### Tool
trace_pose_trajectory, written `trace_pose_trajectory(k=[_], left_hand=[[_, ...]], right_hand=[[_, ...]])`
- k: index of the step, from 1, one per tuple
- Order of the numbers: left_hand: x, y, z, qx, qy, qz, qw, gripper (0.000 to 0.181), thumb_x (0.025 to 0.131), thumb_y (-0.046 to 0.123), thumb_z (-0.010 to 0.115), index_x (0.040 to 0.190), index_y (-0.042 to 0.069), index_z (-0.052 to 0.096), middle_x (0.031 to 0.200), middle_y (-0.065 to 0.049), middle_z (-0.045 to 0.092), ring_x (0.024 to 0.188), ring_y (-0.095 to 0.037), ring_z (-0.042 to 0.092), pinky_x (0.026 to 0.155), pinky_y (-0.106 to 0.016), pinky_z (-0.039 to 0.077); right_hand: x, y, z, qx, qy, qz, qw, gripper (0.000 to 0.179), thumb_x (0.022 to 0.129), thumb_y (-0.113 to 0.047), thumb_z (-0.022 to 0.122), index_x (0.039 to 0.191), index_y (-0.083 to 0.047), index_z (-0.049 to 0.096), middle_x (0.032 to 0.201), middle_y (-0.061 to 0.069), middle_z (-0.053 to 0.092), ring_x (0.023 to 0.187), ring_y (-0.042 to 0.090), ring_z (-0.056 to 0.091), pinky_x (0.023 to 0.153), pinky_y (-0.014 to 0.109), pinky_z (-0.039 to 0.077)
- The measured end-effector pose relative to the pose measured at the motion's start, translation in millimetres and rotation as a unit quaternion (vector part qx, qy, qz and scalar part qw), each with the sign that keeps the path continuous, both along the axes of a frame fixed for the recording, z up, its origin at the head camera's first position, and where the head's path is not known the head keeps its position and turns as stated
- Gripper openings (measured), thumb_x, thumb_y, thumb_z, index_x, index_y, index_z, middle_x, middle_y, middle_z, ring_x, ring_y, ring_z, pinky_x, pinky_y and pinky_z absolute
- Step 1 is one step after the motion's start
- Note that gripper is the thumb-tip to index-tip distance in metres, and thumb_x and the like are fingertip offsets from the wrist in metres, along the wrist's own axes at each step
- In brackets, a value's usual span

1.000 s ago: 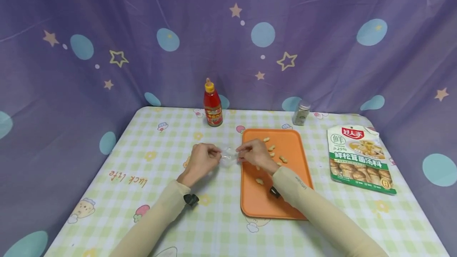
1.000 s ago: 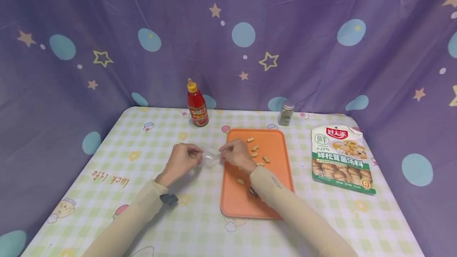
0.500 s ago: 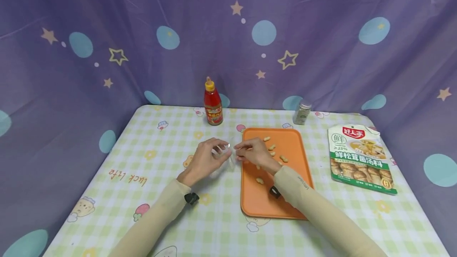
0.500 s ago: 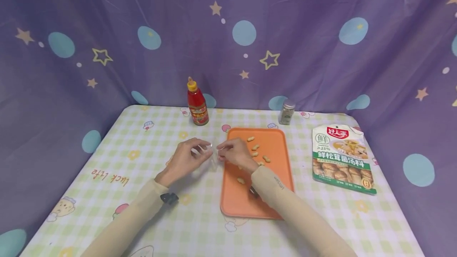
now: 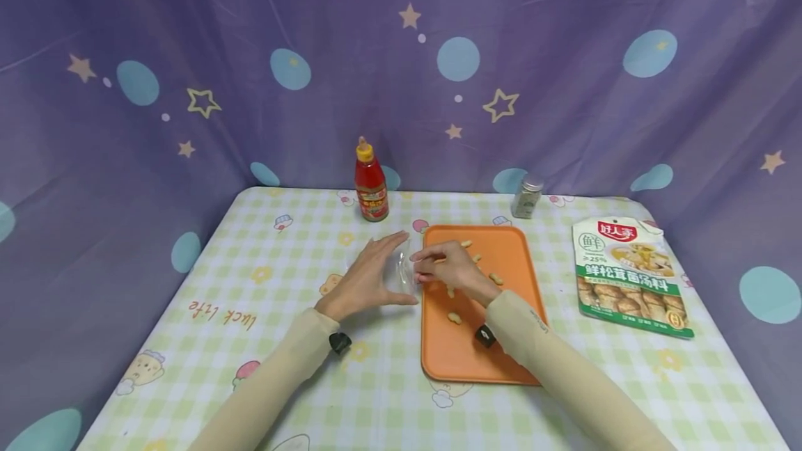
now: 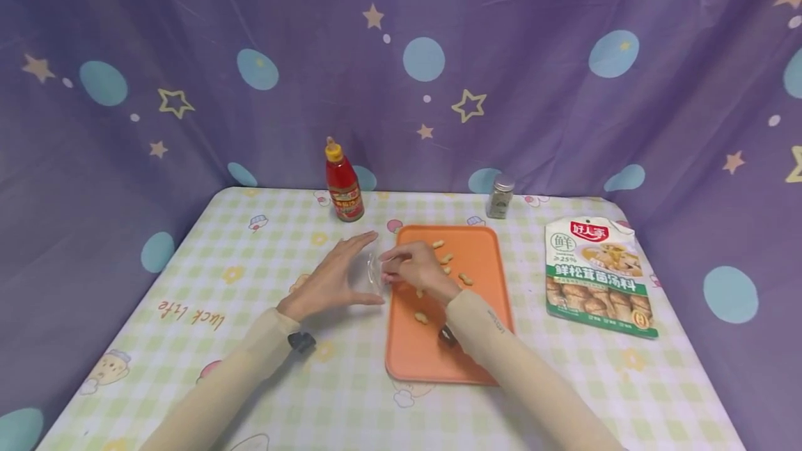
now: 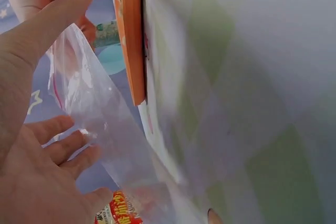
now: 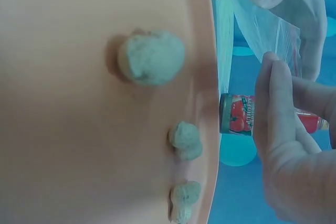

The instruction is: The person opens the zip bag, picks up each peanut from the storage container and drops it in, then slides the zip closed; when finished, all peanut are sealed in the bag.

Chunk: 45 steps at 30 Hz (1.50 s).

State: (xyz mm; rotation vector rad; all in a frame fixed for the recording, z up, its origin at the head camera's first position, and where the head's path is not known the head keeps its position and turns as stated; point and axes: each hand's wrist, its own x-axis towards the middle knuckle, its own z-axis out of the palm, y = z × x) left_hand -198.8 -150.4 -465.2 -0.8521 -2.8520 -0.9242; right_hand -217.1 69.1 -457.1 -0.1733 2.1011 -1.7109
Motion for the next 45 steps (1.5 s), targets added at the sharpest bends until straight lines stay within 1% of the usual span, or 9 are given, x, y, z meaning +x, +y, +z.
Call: trace_pose_trajectory(k=[6,12,15,20,23,27,30,39,45], left_hand=[[-0.1,1.2,-0.2,-0.004,0.0,0.014,0.9999,0.107,0.07,0.051,0.095,0.156,0.013,0.043,0.156,-0.005,0.051,0.15,-0.027,0.044,0.13,-0.055,0.022],[1.2,0.1,0.4,0.002,0.009,0.023,0.9997,0.094,0.075,0.051,0.092,0.151,0.016,0.049,0.142,-0.001,0.057,0.134,-0.024,0.053,0.116,-0.049,0.045],[1.8,-0.3,-0.1,0.004,0.012,0.027,0.9996,0.091,0.076,0.051,0.091,0.15,0.018,0.05,0.138,-0.001,0.058,0.129,-0.021,0.054,0.111,-0.046,0.048],[0.1,2.0,0.0,-0.002,0.022,0.034,0.9992,0.091,0.075,0.053,0.092,0.148,0.016,0.052,0.135,-0.002,0.058,0.127,-0.021,0.055,0.11,-0.046,0.049],[-1.9,4.2,0.5,-0.025,0.032,0.038,0.9984,0.094,0.073,0.055,0.092,0.148,0.013,0.054,0.132,-0.002,0.058,0.122,-0.022,0.055,0.104,-0.045,0.049],[-3.8,7.6,0.4,-0.063,0.045,0.036,0.9963,0.099,0.071,0.058,0.092,0.149,0.01,0.055,0.131,-0.002,0.059,0.118,-0.023,0.055,0.094,-0.041,0.046],[-4.5,10.7,0.3,-0.08,0.053,0.029,0.995,0.101,0.069,0.058,0.093,0.149,0.009,0.055,0.131,-0.004,0.06,0.119,-0.025,0.054,0.094,-0.042,0.043],[-4.9,15.6,0.7,-0.108,0.078,0.018,0.9909,0.102,0.068,0.056,0.095,0.149,0.008,0.056,0.132,-0.004,0.059,0.121,-0.026,0.053,0.096,-0.045,0.037],[-6.0,13.7,0.2,-0.104,0.065,0.023,0.9921,0.104,0.067,0.058,0.095,0.149,0.008,0.056,0.131,-0.003,0.059,0.12,-0.025,0.053,0.096,-0.044,0.037]], right_hand=[[1.1,0.4,-1.2,-0.005,0.001,0.01,0.9999,0.022,0.099,-0.007,0.07,0.119,0.002,0.076,0.11,0.02,0.074,0.088,0.017,0.078,0.091,0.042,0.063],[0.0,3.2,-5.9,0.008,0.019,0.014,0.9997,0.026,0.1,-0.008,0.069,0.123,0.004,0.074,0.114,0.021,0.074,0.093,0.022,0.078,0.09,0.042,0.063],[0.0,3.5,-6.5,0.012,0.024,0.017,0.9995,0.026,0.1,-0.009,0.069,0.123,0.003,0.074,0.116,0.02,0.073,0.093,0.02,0.078,0.091,0.042,0.063],[1.1,3.9,-4.5,0.024,0.055,-0.002,0.9982,0.024,0.099,-0.011,0.071,0.12,0.001,0.074,0.111,0.018,0.074,0.092,0.023,0.078,0.088,0.043,0.063],[1.1,3.4,-2.4,0.019,0.064,-0.018,0.9976,0.023,0.099,-0.011,0.071,0.118,0.002,0.074,0.11,0.018,0.075,0.092,0.026,0.079,0.088,0.044,0.063],[1.4,0.4,-0.9,-0.006,0.045,-0.015,0.9989,0.023,0.102,-0.011,0.067,0.118,0.004,0.074,0.11,0.02,0.077,0.093,0.024,0.079,0.091,0.046,0.062],[3.1,-2.4,-0.7,-0.005,0.032,0.0,0.9995,0.024,0.102,-0.014,0.067,0.117,0.002,0.076,0.108,0.018,0.079,0.094,0.021,0.079,0.091,0.043,0.063],[6.4,-5.8,-4.8,0.076,0.078,0.029,0.9936,0.018,0.096,-0.025,0.077,0.107,-0.013,0.083,0.105,0.004,0.08,0.089,0.014,0.073,0.08,0.036,0.062],[6.7,-4.6,-6.5,0.09,0.113,0.038,0.9889,0.014,0.098,-0.018,0.073,0.102,-0.01,0.084,0.102,0.006,0.08,0.084,0.015,0.074,0.077,0.035,0.063]])
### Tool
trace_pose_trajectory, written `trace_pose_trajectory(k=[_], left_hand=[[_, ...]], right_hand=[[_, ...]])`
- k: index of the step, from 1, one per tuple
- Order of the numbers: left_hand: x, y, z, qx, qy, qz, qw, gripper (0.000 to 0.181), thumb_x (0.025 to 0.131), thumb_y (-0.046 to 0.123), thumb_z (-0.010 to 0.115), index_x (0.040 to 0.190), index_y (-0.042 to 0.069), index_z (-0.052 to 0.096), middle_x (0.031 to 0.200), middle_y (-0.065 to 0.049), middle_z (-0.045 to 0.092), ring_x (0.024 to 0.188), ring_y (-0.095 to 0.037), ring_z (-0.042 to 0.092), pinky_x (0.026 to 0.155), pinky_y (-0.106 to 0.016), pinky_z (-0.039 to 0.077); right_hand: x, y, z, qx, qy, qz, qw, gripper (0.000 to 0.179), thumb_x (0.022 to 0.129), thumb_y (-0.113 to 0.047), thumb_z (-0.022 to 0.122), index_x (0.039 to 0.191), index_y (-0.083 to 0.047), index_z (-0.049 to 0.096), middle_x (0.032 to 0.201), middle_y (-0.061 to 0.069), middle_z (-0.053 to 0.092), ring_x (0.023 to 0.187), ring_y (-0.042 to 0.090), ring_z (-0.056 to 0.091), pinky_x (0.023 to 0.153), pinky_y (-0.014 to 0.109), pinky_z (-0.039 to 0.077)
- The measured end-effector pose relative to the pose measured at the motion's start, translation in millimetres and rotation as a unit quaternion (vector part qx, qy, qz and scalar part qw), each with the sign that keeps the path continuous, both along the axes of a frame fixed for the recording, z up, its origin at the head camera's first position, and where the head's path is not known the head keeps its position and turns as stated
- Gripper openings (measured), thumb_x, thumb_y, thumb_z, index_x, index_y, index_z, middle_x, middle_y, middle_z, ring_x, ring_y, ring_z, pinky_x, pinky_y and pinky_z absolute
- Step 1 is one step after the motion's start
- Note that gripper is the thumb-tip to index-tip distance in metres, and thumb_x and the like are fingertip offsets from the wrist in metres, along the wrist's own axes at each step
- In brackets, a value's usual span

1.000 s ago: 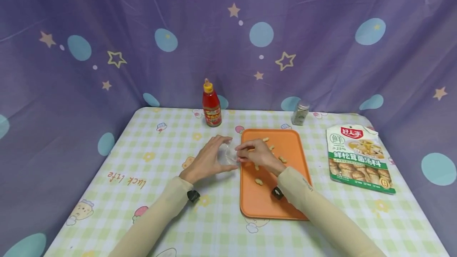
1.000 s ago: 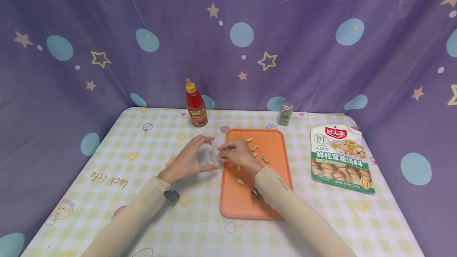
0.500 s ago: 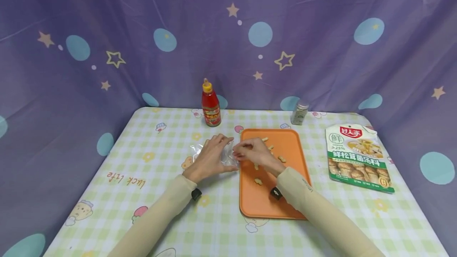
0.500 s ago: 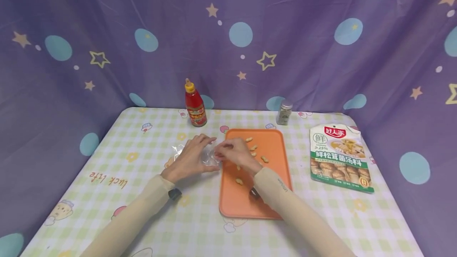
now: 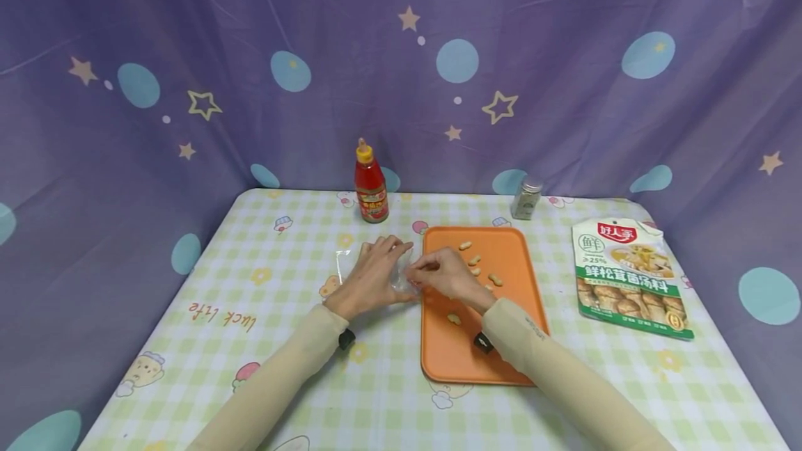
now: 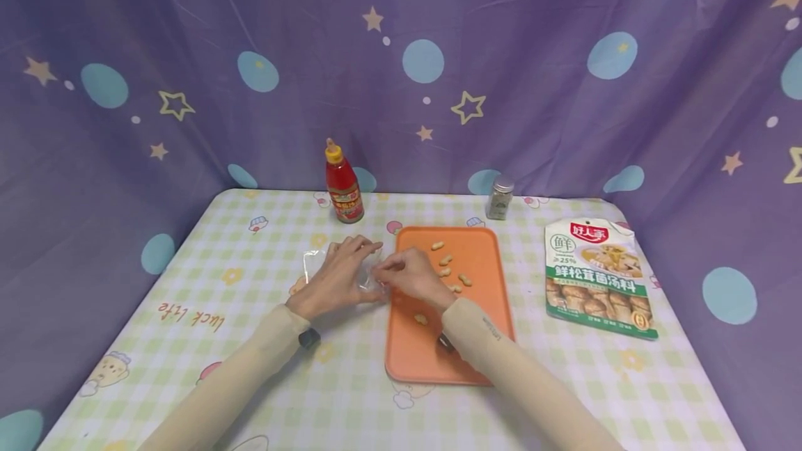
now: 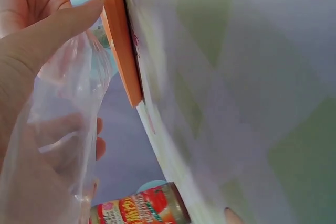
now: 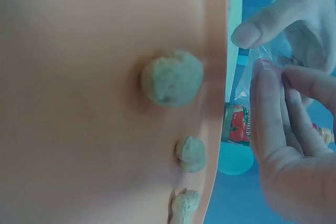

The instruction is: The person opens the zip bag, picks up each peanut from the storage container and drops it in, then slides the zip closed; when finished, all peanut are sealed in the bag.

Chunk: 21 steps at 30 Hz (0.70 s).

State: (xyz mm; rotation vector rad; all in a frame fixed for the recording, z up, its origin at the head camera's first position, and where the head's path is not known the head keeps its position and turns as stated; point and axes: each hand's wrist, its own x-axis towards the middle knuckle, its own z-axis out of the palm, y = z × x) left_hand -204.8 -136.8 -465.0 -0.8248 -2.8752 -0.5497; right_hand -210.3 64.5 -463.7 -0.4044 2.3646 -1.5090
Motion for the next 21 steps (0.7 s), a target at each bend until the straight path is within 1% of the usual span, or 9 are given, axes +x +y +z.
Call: trace_pose_trajectory(k=[2,4,8,11,13,16,19,21], left_hand=[[-0.3,-1.5,-0.8,0.008,-0.01,0.006,0.9999,0.105,0.066,0.059,0.095,0.149,0.008,0.056,0.131,-0.003,0.06,0.12,-0.026,0.053,0.096,-0.044,0.037],[-0.6,-3.2,-1.4,0.021,-0.022,0.012,0.9995,0.105,0.066,0.059,0.095,0.149,0.008,0.056,0.131,-0.004,0.06,0.121,-0.026,0.053,0.096,-0.044,0.036],[-1.2,-7.6,-2.5,0.054,-0.031,0.019,0.9979,0.103,0.066,0.059,0.094,0.148,0.009,0.057,0.131,-0.005,0.061,0.12,-0.024,0.052,0.092,-0.041,0.034],[-1.4,-13.1,-5.5,0.073,-0.026,0.021,0.9968,0.098,0.068,0.06,0.093,0.145,0.009,0.06,0.129,-0.005,0.062,0.118,-0.022,0.052,0.087,-0.037,0.031],[-0.4,-16.7,-6.8,0.083,-0.025,0.022,0.996,0.094,0.07,0.06,0.092,0.143,0.01,0.062,0.127,-0.006,0.063,0.118,-0.021,0.052,0.085,-0.036,0.029],[1.2,-19.4,-7.6,0.091,-0.024,0.025,0.9953,0.091,0.071,0.062,0.09,0.141,0.011,0.064,0.125,-0.003,0.063,0.116,-0.021,0.052,0.084,-0.035,0.028],[2.2,-18.6,-7.5,0.087,-0.019,0.029,0.9956,0.092,0.069,0.067,0.089,0.14,0.014,0.064,0.123,0.0,0.062,0.114,-0.02,0.051,0.084,-0.035,0.028],[2.3,-17.2,-7.5,0.086,-0.013,0.031,0.9957,0.094,0.067,0.069,0.089,0.14,0.017,0.062,0.123,0.003,0.061,0.114,-0.019,0.051,0.083,-0.035,0.027]], right_hand=[[0.9,1.1,1.2,-0.003,-0.001,0.002,1.0,0.014,0.099,-0.015,0.07,0.103,-0.009,0.083,0.102,0.007,0.08,0.085,0.015,0.075,0.078,0.036,0.063],[1.8,3.5,3.2,-0.015,-0.01,0.001,0.9998,0.016,0.1,-0.013,0.068,0.105,-0.006,0.081,0.103,0.009,0.079,0.087,0.018,0.075,0.081,0.038,0.063],[1.8,9.1,5.5,-0.071,-0.05,0.002,0.9962,0.019,0.102,-0.011,0.065,0.112,0.0,0.077,0.108,0.018,0.077,0.095,0.023,0.076,0.091,0.046,0.062],[0.6,12.5,5.8,-0.103,-0.069,0.003,0.9923,0.022,0.102,-0.011,0.065,0.115,0.004,0.074,0.113,0.022,0.075,0.098,0.021,0.075,0.095,0.046,0.061],[-0.1,13.6,5.6,-0.105,-0.067,0.003,0.9922,0.022,0.102,-0.011,0.066,0.116,0.005,0.074,0.114,0.022,0.075,0.097,0.019,0.075,0.095,0.045,0.061],[0.2,14.4,7.1,-0.097,-0.054,0.006,0.9938,0.021,0.102,-0.01,0.066,0.115,0.004,0.074,0.114,0.021,0.075,0.096,0.018,0.075,0.094,0.045,0.062],[0.5,14.0,8.9,-0.093,-0.041,0.012,0.9948,0.021,0.101,-0.011,0.067,0.115,0.003,0.074,0.113,0.02,0.075,0.097,0.017,0.074,0.092,0.043,0.062],[0.6,14.0,11.0,-0.097,-0.042,0.013,0.9943,0.022,0.102,-0.012,0.067,0.116,0.003,0.074,0.114,0.02,0.075,0.096,0.018,0.075,0.091,0.042,0.063]])
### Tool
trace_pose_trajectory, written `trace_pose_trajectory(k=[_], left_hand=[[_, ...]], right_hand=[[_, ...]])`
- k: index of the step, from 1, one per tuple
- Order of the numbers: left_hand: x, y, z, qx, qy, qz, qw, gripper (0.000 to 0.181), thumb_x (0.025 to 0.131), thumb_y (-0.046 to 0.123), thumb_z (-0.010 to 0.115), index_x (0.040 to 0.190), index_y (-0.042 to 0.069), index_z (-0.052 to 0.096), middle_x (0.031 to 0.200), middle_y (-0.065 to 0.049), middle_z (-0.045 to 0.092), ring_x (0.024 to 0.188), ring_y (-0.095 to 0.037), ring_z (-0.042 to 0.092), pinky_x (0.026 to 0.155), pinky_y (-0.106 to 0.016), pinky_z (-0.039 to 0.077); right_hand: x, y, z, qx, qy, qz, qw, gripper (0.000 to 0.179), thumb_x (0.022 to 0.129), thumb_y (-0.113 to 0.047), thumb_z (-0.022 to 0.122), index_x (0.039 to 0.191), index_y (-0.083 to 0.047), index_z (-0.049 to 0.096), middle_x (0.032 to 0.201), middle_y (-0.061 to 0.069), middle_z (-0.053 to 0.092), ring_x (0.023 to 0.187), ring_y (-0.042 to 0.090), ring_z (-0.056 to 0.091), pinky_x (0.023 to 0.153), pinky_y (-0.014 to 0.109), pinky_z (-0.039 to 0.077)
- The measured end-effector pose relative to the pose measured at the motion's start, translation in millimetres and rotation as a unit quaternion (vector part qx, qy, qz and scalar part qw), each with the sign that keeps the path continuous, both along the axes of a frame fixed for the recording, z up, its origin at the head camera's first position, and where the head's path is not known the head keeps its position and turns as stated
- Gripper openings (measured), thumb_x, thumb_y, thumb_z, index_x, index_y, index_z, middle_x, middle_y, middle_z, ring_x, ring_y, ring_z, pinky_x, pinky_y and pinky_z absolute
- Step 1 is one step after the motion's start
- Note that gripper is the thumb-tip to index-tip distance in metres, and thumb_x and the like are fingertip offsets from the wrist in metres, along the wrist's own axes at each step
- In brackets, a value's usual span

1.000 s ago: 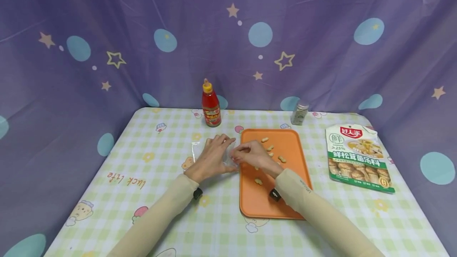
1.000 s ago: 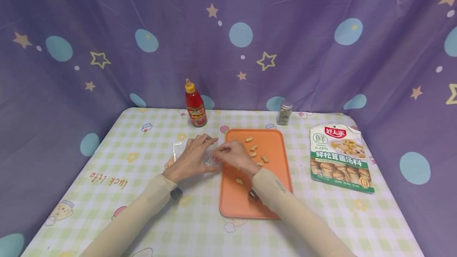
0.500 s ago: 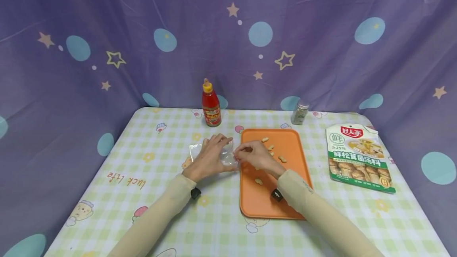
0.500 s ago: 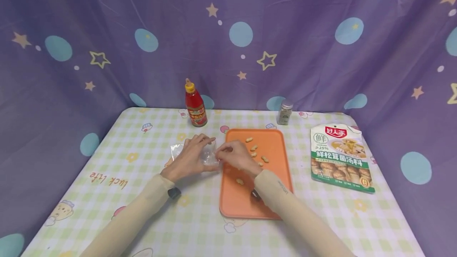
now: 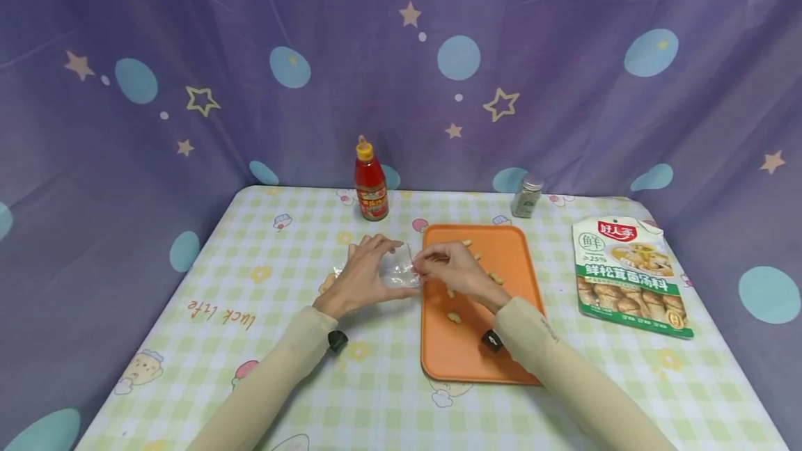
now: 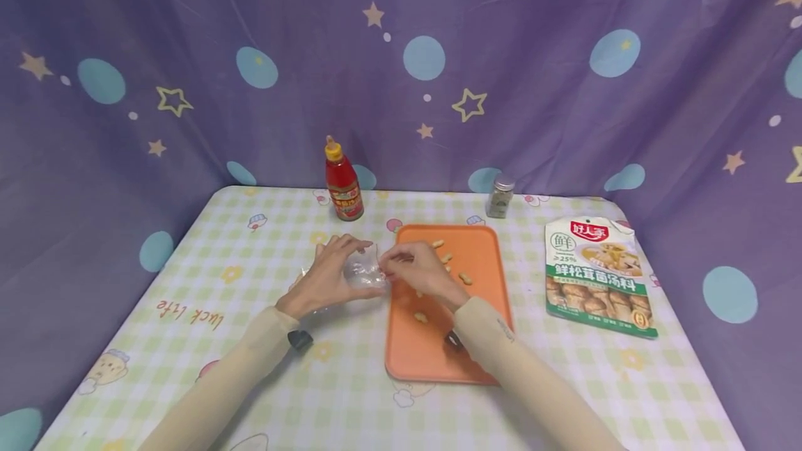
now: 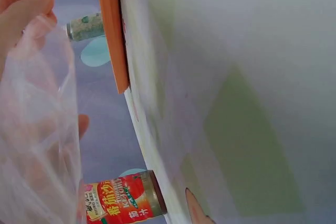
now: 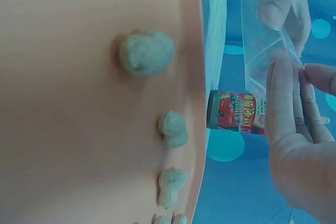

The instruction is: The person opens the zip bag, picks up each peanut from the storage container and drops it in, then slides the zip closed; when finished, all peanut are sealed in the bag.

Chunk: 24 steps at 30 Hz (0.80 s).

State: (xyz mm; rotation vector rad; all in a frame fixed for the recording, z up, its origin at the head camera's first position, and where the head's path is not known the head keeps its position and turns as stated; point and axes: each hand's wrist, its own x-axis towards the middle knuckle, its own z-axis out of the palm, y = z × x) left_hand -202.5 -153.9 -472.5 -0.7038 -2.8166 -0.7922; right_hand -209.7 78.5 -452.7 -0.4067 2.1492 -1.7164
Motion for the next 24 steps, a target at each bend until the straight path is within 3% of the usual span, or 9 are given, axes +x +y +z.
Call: trace_pose_trajectory(k=[8,13,16,24], left_hand=[[-1.1,2.3,0.6,0.009,0.002,0.017,0.9998,0.086,0.068,0.07,0.087,0.138,0.03,0.059,0.119,0.01,0.059,0.114,-0.014,0.051,0.085,-0.036,0.029],[1.3,4.4,2.8,-0.027,0.019,0.008,0.9994,0.094,0.067,0.078,0.082,0.141,0.024,0.06,0.123,0.005,0.06,0.114,-0.018,0.053,0.084,-0.035,0.032],[2.4,7.4,4.2,-0.042,0.028,0.001,0.9987,0.095,0.069,0.08,0.08,0.14,0.02,0.061,0.125,0.003,0.062,0.116,-0.019,0.056,0.086,-0.035,0.038],[1.3,9.3,4.1,-0.042,0.03,0.002,0.9987,0.092,0.07,0.077,0.081,0.139,0.02,0.061,0.123,0.003,0.062,0.113,-0.016,0.059,0.086,-0.038,0.046]], right_hand=[[-0.2,1.0,6.7,-0.018,-0.012,0.004,0.9998,0.024,0.102,-0.011,0.066,0.118,0.006,0.071,0.117,0.023,0.073,0.091,0.017,0.076,0.094,0.051,0.061],[0.8,-0.3,6.9,-0.002,0.01,0.012,0.9999,0.021,0.102,-0.012,0.067,0.116,0.003,0.074,0.115,0.019,0.075,0.092,0.017,0.076,0.088,0.042,0.063],[1.0,-1.8,6.2,0.007,0.019,0.013,0.9997,0.019,0.101,-0.013,0.068,0.113,-0.001,0.076,0.113,0.017,0.075,0.092,0.019,0.076,0.087,0.044,0.064],[0.5,-2.9,3.6,0.022,0.03,0.012,0.9992,0.019,0.101,-0.017,0.07,0.111,-0.003,0.077,0.111,0.014,0.077,0.093,0.022,0.077,0.088,0.047,0.063]])
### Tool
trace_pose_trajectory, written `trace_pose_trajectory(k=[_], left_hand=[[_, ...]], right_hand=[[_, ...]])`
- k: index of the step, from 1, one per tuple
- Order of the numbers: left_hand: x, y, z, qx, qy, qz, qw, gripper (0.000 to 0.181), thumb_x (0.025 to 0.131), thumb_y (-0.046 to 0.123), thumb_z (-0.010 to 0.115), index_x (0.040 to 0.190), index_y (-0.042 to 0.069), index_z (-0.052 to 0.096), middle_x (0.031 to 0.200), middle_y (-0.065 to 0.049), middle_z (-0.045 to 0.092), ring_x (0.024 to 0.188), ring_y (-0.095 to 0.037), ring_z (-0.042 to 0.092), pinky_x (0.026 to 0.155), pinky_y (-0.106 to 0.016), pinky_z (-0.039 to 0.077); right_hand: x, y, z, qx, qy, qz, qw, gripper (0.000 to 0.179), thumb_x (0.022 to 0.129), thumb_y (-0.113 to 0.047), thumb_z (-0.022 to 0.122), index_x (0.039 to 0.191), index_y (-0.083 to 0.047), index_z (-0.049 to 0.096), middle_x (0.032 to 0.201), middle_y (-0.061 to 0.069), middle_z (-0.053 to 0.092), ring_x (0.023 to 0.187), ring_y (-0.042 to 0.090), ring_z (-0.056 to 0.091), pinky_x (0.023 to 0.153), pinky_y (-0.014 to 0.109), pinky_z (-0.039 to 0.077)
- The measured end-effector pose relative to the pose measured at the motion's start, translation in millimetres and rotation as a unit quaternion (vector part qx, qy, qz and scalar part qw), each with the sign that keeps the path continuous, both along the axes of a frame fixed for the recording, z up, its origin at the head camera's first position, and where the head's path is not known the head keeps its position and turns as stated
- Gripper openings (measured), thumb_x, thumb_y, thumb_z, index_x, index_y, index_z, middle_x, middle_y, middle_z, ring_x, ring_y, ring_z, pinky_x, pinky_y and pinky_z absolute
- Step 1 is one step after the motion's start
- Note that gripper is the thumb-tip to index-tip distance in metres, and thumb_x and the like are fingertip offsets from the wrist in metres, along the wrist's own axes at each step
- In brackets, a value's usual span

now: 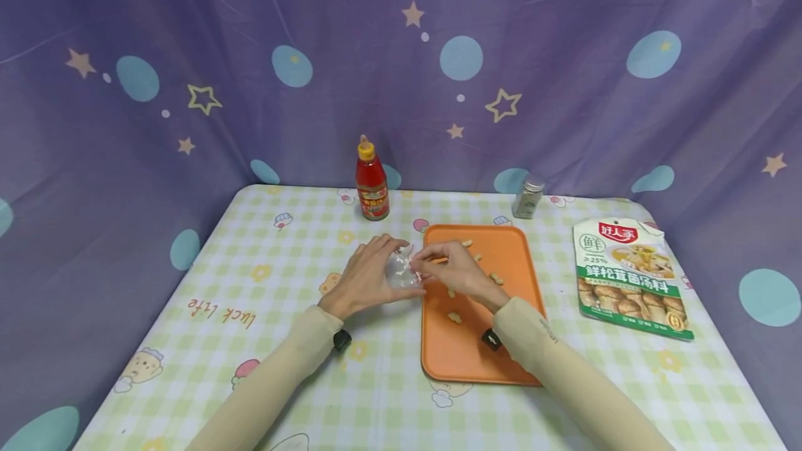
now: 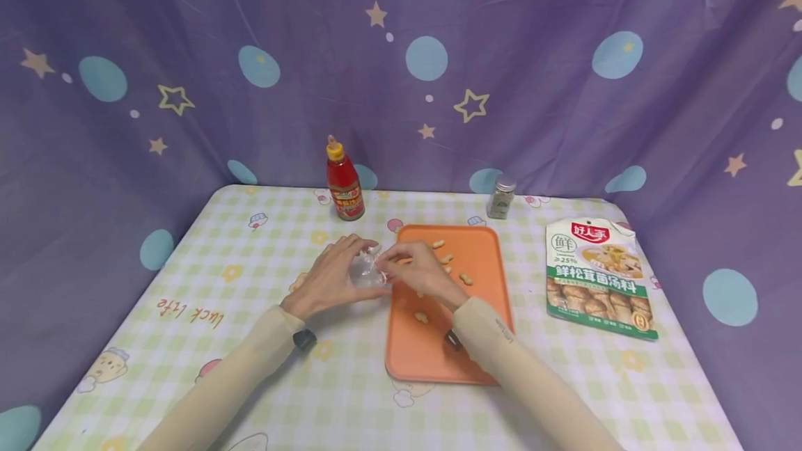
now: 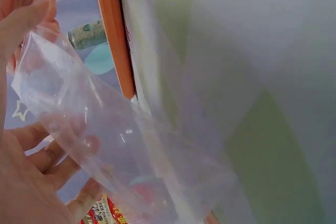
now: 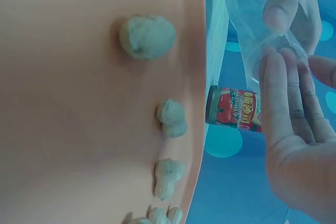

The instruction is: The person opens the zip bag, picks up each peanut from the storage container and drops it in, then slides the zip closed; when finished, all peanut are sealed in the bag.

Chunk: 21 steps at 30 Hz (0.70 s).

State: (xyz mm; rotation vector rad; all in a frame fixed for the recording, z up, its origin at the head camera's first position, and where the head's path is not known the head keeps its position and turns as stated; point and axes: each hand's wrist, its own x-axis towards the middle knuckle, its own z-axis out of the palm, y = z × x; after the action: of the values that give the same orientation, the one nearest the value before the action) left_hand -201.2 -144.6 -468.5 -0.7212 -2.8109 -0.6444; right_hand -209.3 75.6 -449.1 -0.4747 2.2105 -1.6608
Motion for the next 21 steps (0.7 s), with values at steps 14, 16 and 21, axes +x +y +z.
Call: trace_pose_trajectory(k=[14,16,21], left_hand=[[0.2,-1.7,1.7,0.048,-0.009,-0.042,0.9979,0.081,0.076,0.071,0.081,0.139,0.024,0.058,0.123,0.008,0.06,0.112,-0.012,0.055,0.096,-0.04,0.05],[0.6,-1.5,1.5,0.052,-0.012,-0.047,0.9974,0.08,0.077,0.07,0.081,0.139,0.025,0.058,0.122,0.008,0.059,0.112,-0.012,0.055,0.097,-0.041,0.05],[1.5,-3.1,-0.5,0.052,-0.011,-0.043,0.9976,0.077,0.078,0.067,0.082,0.14,0.027,0.059,0.117,0.009,0.06,0.11,-0.011,0.057,0.098,-0.043,0.052]], right_hand=[[-4.8,7.4,-11.7,0.023,-0.046,-0.065,0.9966,0.026,0.096,-0.016,0.075,0.117,-0.001,0.074,0.105,0.014,0.076,0.086,0.02,0.076,0.082,0.039,0.064],[-5.1,7.2,-13.5,0.014,-0.062,-0.058,0.9963,0.025,0.096,-0.012,0.075,0.117,0.001,0.073,0.105,0.015,0.075,0.086,0.02,0.076,0.085,0.041,0.064],[-4.5,5.8,-14.1,0.001,-0.06,-0.057,0.9966,0.022,0.096,-0.004,0.072,0.116,0.006,0.072,0.105,0.02,0.073,0.084,0.023,0.077,0.086,0.045,0.064]])
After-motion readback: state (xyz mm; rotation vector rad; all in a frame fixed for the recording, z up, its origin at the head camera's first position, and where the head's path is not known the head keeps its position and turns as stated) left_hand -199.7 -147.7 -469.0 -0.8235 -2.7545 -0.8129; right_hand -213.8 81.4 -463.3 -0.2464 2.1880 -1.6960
